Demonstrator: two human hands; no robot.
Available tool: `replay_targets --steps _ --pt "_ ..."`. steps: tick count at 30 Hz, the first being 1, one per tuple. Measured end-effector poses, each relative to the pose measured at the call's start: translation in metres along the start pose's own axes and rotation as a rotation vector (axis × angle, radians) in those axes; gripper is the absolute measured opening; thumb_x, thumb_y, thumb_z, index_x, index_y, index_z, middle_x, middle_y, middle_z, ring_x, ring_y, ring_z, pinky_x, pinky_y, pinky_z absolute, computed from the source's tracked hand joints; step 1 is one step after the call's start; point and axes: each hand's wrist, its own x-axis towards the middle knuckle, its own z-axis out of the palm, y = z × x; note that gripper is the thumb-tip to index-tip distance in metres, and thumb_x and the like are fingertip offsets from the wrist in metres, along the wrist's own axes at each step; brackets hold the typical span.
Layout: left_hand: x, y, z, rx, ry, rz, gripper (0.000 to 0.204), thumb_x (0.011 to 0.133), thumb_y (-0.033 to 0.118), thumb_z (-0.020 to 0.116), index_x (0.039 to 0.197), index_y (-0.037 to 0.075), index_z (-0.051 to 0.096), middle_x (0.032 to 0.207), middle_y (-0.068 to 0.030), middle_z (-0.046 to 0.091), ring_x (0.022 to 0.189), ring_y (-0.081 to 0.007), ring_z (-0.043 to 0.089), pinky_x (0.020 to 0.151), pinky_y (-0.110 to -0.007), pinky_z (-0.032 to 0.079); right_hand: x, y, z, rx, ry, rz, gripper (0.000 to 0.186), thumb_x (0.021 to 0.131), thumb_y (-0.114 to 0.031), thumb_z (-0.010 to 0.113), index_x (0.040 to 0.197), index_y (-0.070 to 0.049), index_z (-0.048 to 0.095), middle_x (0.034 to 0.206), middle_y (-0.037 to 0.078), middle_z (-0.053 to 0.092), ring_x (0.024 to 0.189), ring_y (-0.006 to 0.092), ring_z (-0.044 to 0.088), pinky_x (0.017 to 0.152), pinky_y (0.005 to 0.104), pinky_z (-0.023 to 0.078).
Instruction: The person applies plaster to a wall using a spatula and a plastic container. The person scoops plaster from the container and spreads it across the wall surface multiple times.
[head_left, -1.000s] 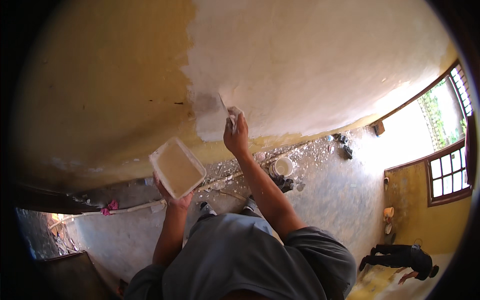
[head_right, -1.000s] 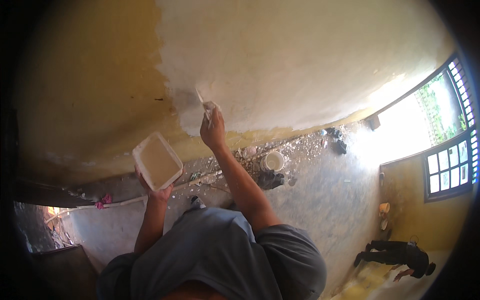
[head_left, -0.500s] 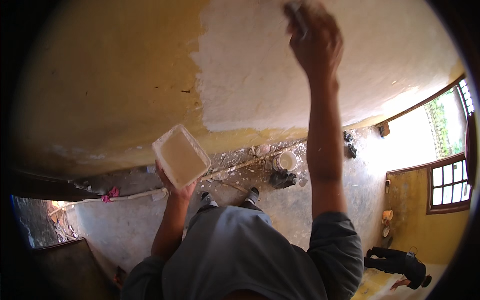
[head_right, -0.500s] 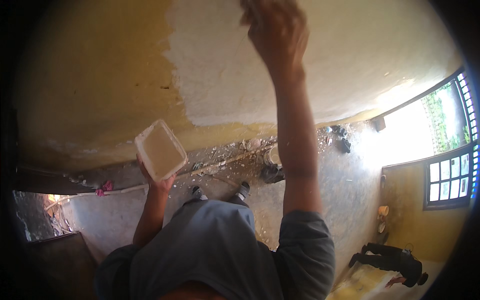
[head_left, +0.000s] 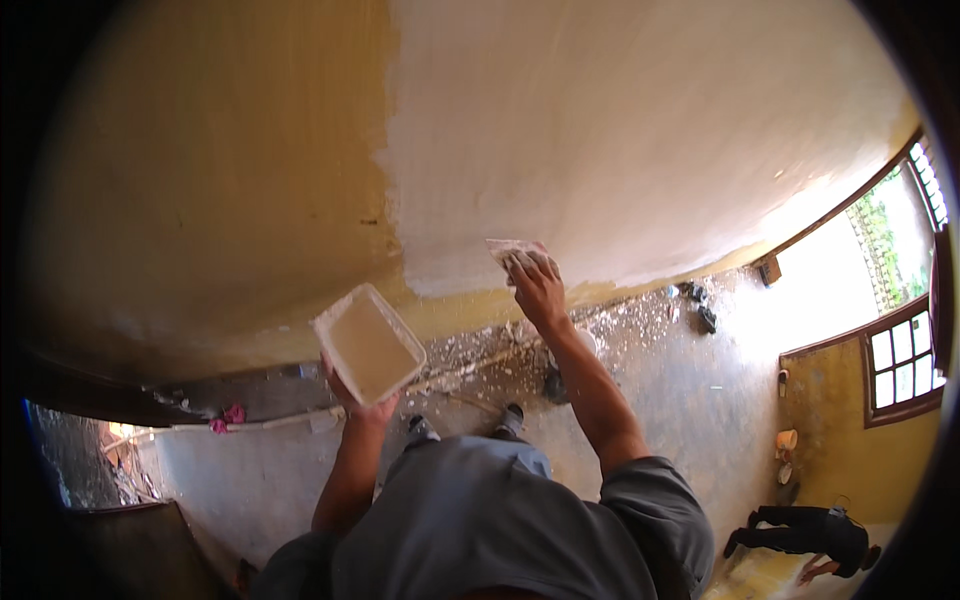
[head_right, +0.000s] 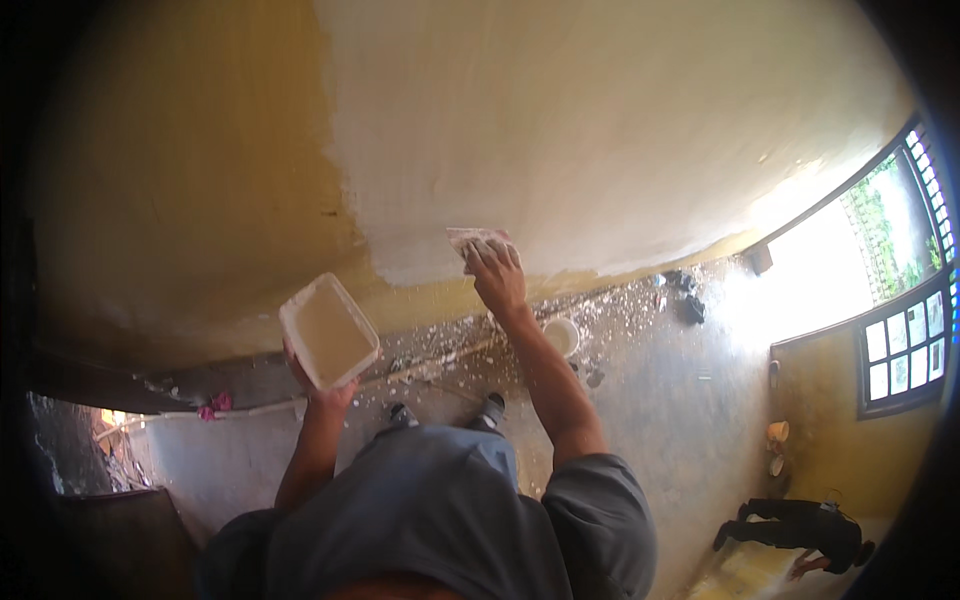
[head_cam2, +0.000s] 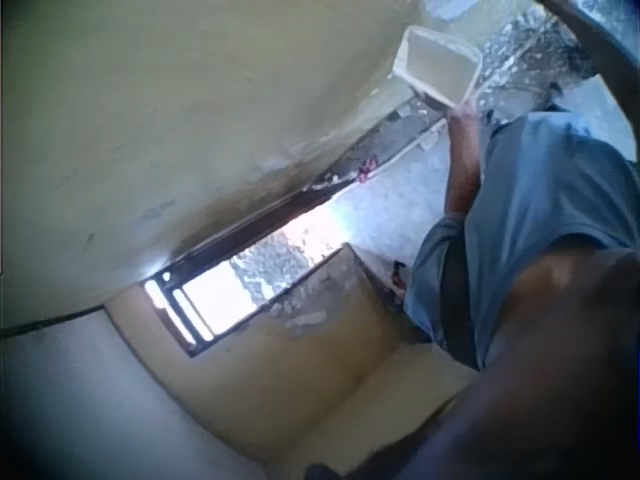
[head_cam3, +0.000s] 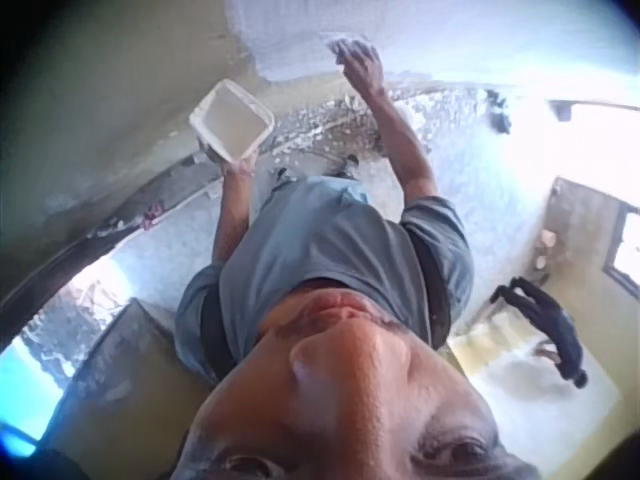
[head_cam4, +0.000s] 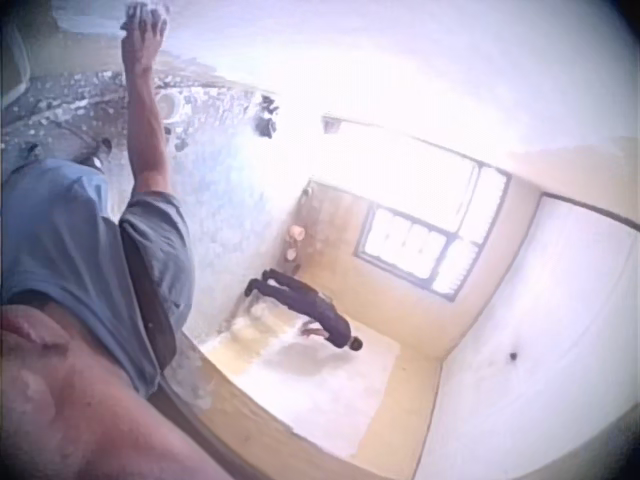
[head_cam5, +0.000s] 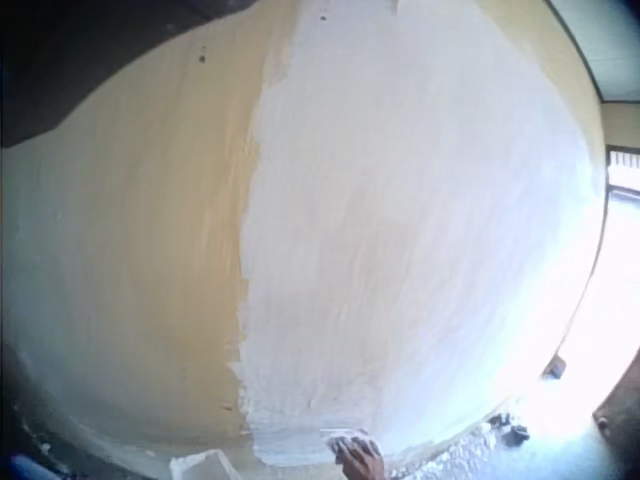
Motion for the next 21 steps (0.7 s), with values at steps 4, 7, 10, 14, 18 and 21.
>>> replay_targets --steps 4,7,10,14,18,21 --pt "-0.006 0.002 0.000 -0.035 0.018 -0.036 0.067 0.089 0.066 0.042 0.140 0.023 0.043 0.135 -0.0026 0.052 0.120 -0.0314 0.054 0.089 -0.061 0.048 0.111 -0.032 -0.081 -0.035 0.531 -0.036 0.042 0.076 0.003 0.066 0.116 -0.007 0.065 0.123 0.010 0.061 0.109 0.0320 0.060 0.089 0.0428 0.049" --pt "-0.003 -0.003 0.000 -0.031 0.109 -0.001 0.068 0.086 0.069 0.041 0.138 0.025 0.043 0.131 -0.0047 0.054 0.113 -0.0370 0.057 0.075 -0.071 0.050 0.190 -0.048 -0.131 -0.161 0.711 -0.083 0.048 0.074 -0.001 0.067 0.122 -0.004 0.060 0.124 0.016 0.057 0.111 0.0374 0.056 0.093 0.0469 0.047" --pt "-0.001 -0.008 0.011 -0.015 0.024 -0.041 0.068 0.087 0.068 0.043 0.139 0.024 0.043 0.133 -0.0036 0.053 0.116 -0.0343 0.055 0.083 -0.067 0.048 0.204 -0.021 -0.094 -0.274 0.451 0.028 0.052 0.077 -0.007 0.066 0.128 -0.006 0.056 0.128 0.016 0.053 0.120 0.0370 0.050 0.101 0.0497 0.042" --pt "0.000 0.000 0.007 -0.059 -0.092 0.000 0.068 0.088 0.066 0.047 0.140 0.022 0.044 0.135 -0.0018 0.052 0.122 -0.0301 0.051 0.096 -0.058 0.045 0.141 -0.039 -0.067 -0.118 0.312 -0.016 0.050 0.084 -0.012 0.064 0.133 -0.010 0.053 0.138 0.011 0.050 0.126 0.0329 0.048 0.105 0.0460 0.041" --pt "-0.003 -0.001 -0.005 -0.012 0.023 0.090 0.070 0.086 0.068 0.048 0.139 0.021 0.044 0.132 -0.0015 0.053 0.119 -0.0300 0.052 0.094 -0.057 0.046 0.187 -0.028 -0.156 0.273 0.783 0.857 0.029 0.087 -0.009 0.055 0.112 0.002 0.063 0.103 0.020 0.067 0.095 0.0342 0.065 0.081 0.0427 0.051" --pt "-0.004 0.001 -0.010 -0.043 0.062 0.031 0.069 0.087 0.067 0.048 0.138 0.022 0.044 0.134 -0.0014 0.051 0.120 -0.0294 0.051 0.094 -0.058 0.046 0.227 -0.006 -0.188 0.162 0.760 0.756 0.028 0.080 -0.009 0.059 0.106 -0.002 0.067 0.094 0.019 0.067 0.088 0.0364 0.065 0.080 0.0453 0.050"
